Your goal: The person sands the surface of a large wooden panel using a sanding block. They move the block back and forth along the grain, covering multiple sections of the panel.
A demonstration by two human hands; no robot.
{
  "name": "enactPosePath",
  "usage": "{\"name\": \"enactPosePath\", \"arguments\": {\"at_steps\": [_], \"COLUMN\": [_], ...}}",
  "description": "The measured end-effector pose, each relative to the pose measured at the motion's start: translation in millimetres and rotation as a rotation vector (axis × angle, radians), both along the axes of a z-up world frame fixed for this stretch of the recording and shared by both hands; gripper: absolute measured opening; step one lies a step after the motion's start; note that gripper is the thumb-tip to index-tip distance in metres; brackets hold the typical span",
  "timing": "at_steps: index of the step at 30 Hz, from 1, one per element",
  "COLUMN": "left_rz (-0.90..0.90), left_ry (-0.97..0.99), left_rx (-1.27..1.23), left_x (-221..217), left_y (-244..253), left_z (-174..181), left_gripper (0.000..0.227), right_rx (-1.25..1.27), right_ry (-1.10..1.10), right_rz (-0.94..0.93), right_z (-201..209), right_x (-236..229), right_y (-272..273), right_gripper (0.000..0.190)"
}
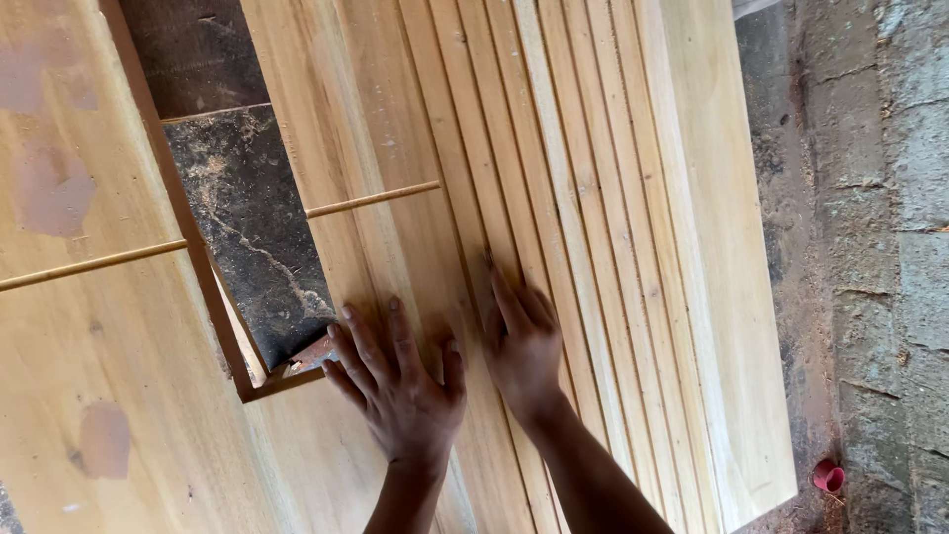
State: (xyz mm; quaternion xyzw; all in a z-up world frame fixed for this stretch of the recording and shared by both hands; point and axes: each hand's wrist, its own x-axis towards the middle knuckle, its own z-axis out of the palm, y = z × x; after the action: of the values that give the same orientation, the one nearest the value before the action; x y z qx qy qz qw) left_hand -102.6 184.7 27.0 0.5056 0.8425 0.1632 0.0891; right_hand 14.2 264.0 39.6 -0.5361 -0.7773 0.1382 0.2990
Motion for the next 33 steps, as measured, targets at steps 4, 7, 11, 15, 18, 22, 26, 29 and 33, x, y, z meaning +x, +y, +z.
{"name": "enactPosePath", "arguments": {"at_steps": [4,7,11,15,18,22,26,29,33], "left_rz": [-0.011,-0.006,-0.007,-0.004,-0.004,-0.018,-0.007,-0.007,-0.012], "left_ry": [-0.017,-0.006,0.01,-0.003,-0.007,0.007,0.004,-0.004,-0.008], "left_rx": [0.008,0.02,0.006,0.0,-0.01,-0.014,-0.019,-0.018,-0.008], "left_x": [1.1,-0.3,-0.4,0.2,-0.7,-2.6,-0.3,-4.0,-0.5], "left_y": [-1.0,4.5,3.3,-0.5,1.2,3.8,-0.1,0.1,-0.2], "left_z": [1.8,3.3,2.1,1.1,-0.3,-0.4,0.3,1.6,1.3], "left_gripper": [0.077,0.076,0.073,0.072,0.073,0.074,0.074,0.073,0.074], "right_rx": [-0.131,-0.061,0.058,0.043,-0.091,0.072,0.087,0.058,0.022], "right_ry": [-0.036,-0.062,-0.048,-0.099,-0.095,-0.117,-0.129,-0.199,-0.082], "right_rz": [-0.119,-0.069,0.025,-0.016,-0.031,0.012,0.033,0.012,-0.026], "right_z": [-1.6,-9.0,-22.6,-17.4,-6.2,-13.7,-34.3,-33.0,-24.8], "right_x": [15.6,6.6,-27.7,-38.8,-27.0,-28.7,-52.7,-54.8,-36.6], "right_y": [-37.9,-16.3,67.6,82.7,47.7,55.2,120.5,120.3,80.9], "right_gripper": [0.037,0.036,0.04,0.039,0.041,0.04,0.041,0.036,0.036]}}
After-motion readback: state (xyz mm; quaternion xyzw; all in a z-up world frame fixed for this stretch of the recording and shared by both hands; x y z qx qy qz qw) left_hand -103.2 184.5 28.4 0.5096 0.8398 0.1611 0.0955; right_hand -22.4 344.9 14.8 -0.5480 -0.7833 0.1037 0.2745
